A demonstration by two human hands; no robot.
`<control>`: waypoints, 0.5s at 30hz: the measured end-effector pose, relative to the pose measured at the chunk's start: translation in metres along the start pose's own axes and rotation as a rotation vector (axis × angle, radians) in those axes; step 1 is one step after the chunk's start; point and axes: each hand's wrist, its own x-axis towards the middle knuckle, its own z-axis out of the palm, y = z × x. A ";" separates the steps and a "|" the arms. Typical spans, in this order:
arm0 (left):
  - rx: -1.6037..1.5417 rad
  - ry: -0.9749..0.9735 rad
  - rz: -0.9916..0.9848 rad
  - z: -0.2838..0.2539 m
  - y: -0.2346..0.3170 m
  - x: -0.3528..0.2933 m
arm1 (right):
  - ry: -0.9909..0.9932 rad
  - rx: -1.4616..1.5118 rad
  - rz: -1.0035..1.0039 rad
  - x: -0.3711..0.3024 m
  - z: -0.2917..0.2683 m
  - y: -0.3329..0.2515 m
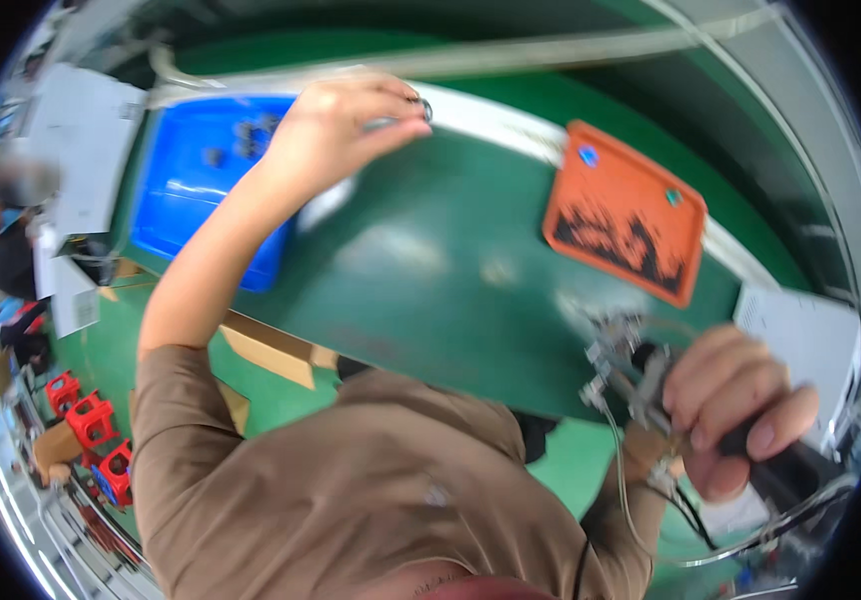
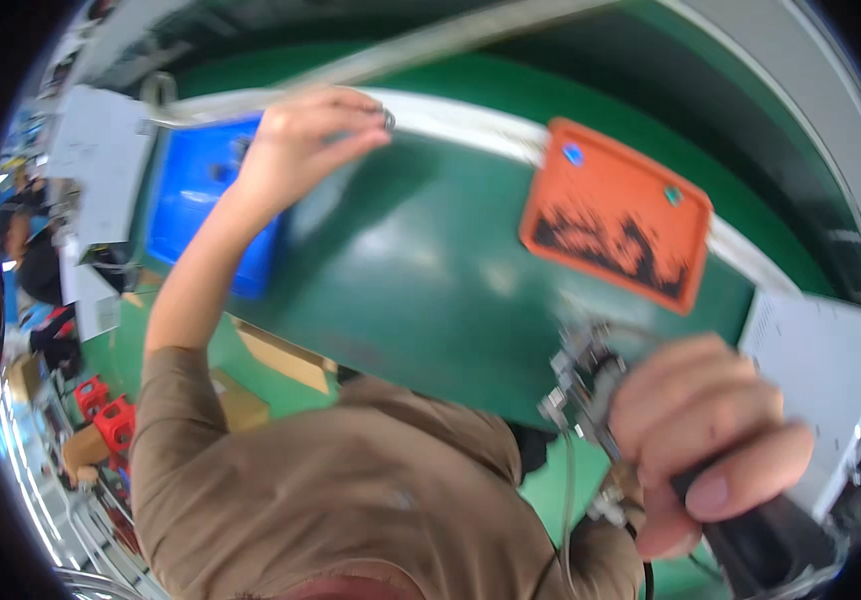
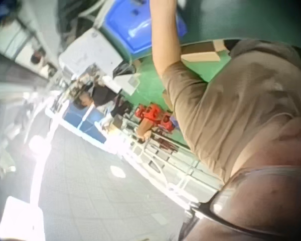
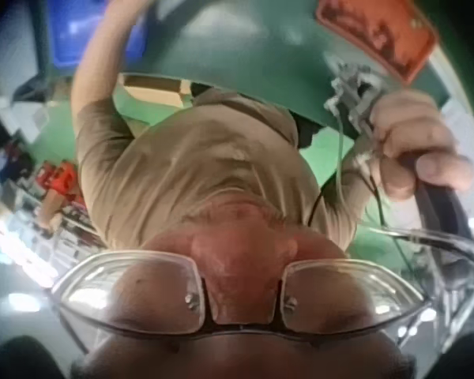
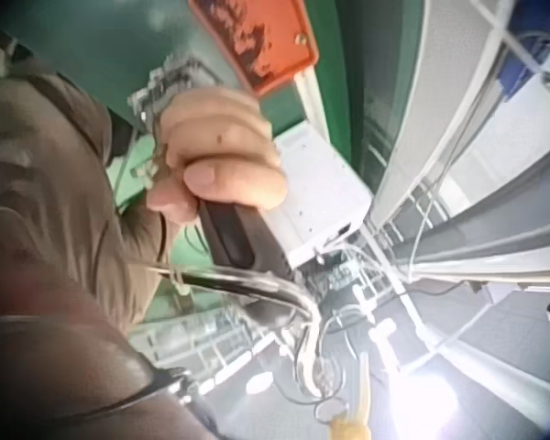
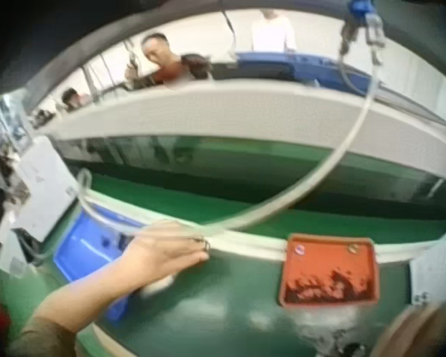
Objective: The recorder uses a pneumatic or manual press tool to insert small black pins or components into larger metallic industrial parts at a workbench.
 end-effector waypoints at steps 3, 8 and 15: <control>-0.213 -0.050 0.170 0.038 0.083 -0.014 | 0.005 -0.017 0.025 0.003 0.001 0.006; -0.394 -0.198 0.217 0.099 0.109 -0.031 | -0.072 -0.028 0.114 0.001 -0.012 0.003; -0.414 -0.238 0.243 0.118 0.111 -0.043 | -0.123 -0.008 0.186 -0.002 -0.012 0.006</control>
